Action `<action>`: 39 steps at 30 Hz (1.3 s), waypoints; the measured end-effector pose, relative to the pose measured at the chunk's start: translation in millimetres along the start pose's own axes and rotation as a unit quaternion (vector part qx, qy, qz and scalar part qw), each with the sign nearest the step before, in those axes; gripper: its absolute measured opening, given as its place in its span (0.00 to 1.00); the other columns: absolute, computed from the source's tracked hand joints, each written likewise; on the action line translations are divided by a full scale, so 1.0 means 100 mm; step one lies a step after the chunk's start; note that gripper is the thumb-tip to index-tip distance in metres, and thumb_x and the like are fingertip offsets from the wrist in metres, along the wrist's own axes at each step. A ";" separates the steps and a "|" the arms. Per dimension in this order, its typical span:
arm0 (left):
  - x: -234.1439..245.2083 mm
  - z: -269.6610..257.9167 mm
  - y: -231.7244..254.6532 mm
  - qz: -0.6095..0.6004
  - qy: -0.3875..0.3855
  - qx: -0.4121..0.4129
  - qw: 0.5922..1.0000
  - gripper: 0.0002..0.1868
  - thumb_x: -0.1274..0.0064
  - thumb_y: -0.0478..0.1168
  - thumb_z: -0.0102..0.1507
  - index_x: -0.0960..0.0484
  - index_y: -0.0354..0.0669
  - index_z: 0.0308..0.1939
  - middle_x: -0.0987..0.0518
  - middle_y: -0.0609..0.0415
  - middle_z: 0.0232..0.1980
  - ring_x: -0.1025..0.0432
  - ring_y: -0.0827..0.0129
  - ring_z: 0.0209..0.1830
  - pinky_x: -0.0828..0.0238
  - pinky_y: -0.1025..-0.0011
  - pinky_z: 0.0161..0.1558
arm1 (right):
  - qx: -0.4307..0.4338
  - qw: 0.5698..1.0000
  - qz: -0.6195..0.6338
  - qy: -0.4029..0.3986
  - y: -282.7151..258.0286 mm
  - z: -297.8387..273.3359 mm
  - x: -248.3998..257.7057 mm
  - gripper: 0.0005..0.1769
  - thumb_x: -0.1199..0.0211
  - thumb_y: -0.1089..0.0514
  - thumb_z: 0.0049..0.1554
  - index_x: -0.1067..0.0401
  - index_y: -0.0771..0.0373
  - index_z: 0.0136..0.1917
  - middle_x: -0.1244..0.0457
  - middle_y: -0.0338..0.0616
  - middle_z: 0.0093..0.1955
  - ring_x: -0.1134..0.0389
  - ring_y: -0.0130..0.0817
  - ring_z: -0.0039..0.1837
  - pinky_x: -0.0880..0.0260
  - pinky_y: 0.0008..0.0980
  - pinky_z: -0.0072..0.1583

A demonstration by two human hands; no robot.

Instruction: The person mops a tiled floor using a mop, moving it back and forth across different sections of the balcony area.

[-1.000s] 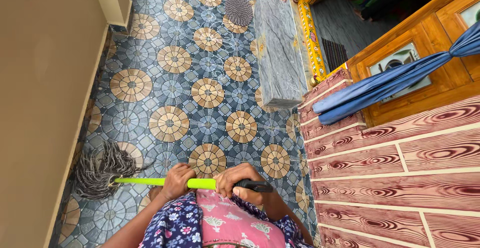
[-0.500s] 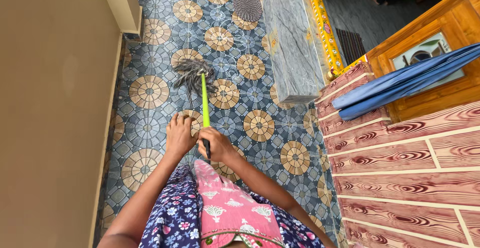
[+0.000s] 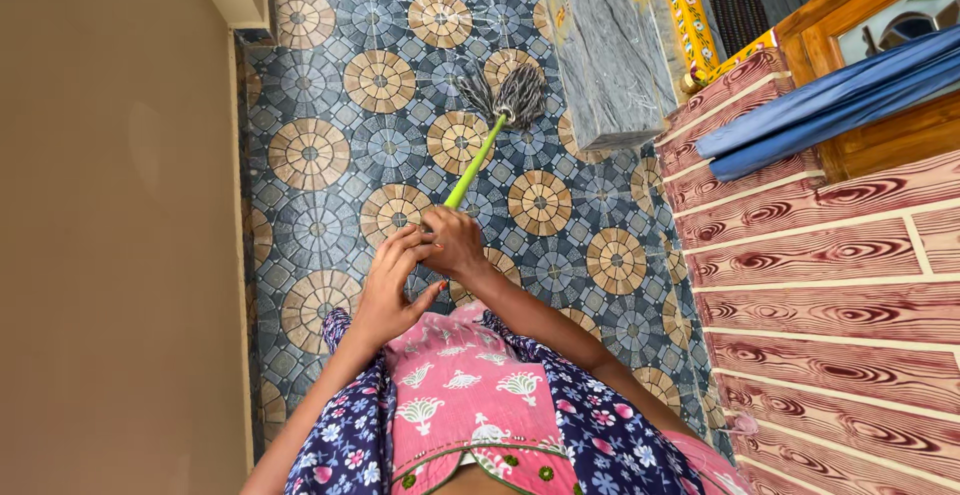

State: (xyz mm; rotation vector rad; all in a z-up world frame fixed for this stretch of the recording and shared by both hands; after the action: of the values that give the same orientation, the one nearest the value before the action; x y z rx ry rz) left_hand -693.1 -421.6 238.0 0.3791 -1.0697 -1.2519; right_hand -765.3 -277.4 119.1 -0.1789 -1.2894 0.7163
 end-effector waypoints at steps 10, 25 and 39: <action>0.56 0.53 -0.49 -0.440 0.017 0.001 0.898 0.20 0.53 0.50 0.71 0.16 0.35 0.42 0.17 0.41 0.48 0.23 0.47 0.59 0.29 0.50 0.65 | 0.064 0.997 0.020 -0.034 0.14 -0.16 0.43 0.38 0.33 0.47 0.58 0.41 0.62 0.75 0.44 0.56 0.76 0.40 0.53 0.76 0.40 0.56 0.75; 0.21 2.27 -1.34 -0.474 -0.236 -0.066 0.846 0.32 0.54 0.60 0.67 0.44 0.47 0.15 0.41 0.56 0.16 0.42 0.58 0.17 0.46 0.61 0.33 | -0.253 0.945 0.184 0.089 2.43 0.59 -1.15 0.36 0.37 0.75 0.50 0.44 0.62 0.68 0.52 0.68 0.70 0.52 0.70 0.75 0.46 0.50 0.72; -0.35 2.66 -2.43 -0.183 -0.150 -0.097 0.967 0.13 0.49 0.35 0.57 0.33 0.41 0.19 0.33 0.50 0.23 0.35 0.54 0.26 0.38 0.60 0.37 | -0.182 0.972 0.088 -0.118 3.33 3.43 -1.83 0.48 0.24 0.61 0.43 0.43 0.48 0.72 0.55 0.63 0.80 0.45 0.59 0.76 0.35 0.45 0.67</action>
State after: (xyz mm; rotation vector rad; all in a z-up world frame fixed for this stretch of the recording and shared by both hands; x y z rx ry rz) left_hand -1047.5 -390.0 172.3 0.2454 -1.1506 -1.7720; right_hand -1225.8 -215.2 -95.0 -0.5250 -1.6432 0.6589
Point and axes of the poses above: each hand's wrist, its own z-axis towards the middle knuckle, its own x-axis out of the back of the hand, y = z × x, the point moved 4 cm from there along z, towards the middle knuckle
